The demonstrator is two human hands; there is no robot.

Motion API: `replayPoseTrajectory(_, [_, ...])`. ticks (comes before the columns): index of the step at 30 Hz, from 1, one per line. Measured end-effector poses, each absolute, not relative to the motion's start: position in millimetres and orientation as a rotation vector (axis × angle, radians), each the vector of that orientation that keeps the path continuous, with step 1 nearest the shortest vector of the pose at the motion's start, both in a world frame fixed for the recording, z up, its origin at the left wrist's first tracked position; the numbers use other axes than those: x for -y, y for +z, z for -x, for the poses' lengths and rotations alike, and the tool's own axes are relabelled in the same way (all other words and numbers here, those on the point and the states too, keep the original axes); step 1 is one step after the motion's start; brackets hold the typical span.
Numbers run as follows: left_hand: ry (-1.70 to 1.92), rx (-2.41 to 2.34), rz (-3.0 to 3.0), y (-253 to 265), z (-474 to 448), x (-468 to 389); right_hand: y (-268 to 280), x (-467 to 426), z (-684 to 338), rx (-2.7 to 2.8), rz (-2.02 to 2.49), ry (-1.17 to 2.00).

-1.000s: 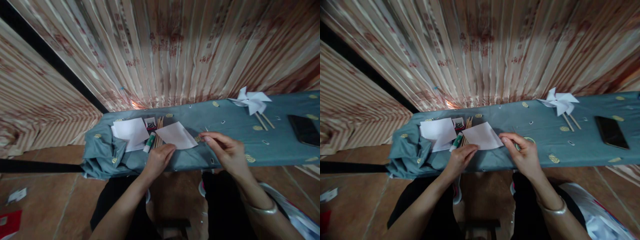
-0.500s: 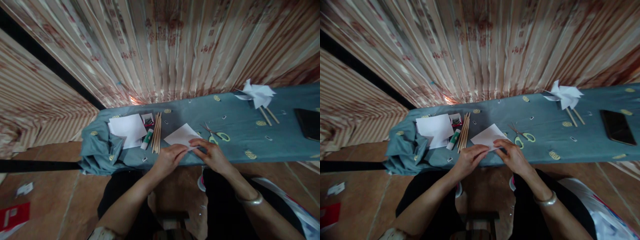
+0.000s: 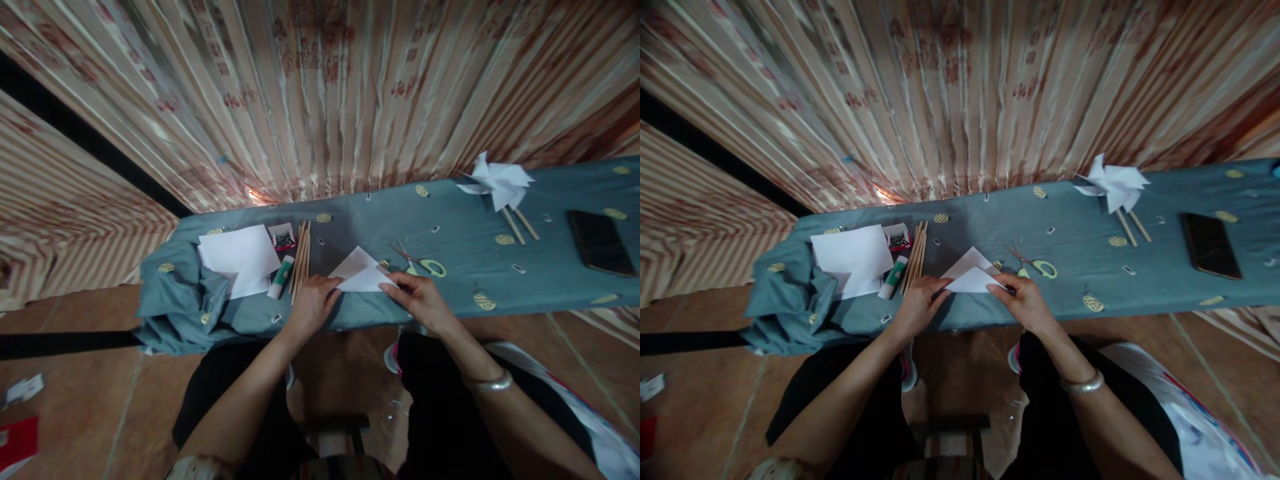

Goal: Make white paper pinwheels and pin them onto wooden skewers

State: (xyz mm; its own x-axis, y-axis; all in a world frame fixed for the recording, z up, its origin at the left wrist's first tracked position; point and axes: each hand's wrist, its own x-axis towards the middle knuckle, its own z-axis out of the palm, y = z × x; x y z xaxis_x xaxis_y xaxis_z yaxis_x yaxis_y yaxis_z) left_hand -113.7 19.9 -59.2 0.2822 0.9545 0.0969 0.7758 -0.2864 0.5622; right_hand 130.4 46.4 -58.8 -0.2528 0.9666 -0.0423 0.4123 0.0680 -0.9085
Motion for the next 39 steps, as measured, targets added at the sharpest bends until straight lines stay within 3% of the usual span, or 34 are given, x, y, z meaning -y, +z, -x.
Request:
replayPoseTrajectory(8, [0.747,-1.584,-2.368,-59.0,104.9,-17.0,-86.5,-69.3,-121.1,1.613,1.453,0.970])
replayPoseTrajectory(14, [0.519,-1.297,-2.685,-70.4,82.0,10.6,-78.8,-70.4,-112.0,1.711,1.629,0.680])
replayPoseTrajectory(23, [0.281,-1.396,-2.587,-79.5,83.5,14.9,-84.9,-67.6,-107.1,1.855,1.570,0.445])
replayPoseTrajectory(39, [0.236,-1.421,-2.547,-76.8,81.3,15.6,-91.7,-67.8,-104.2,1.961,1.516,0.273])
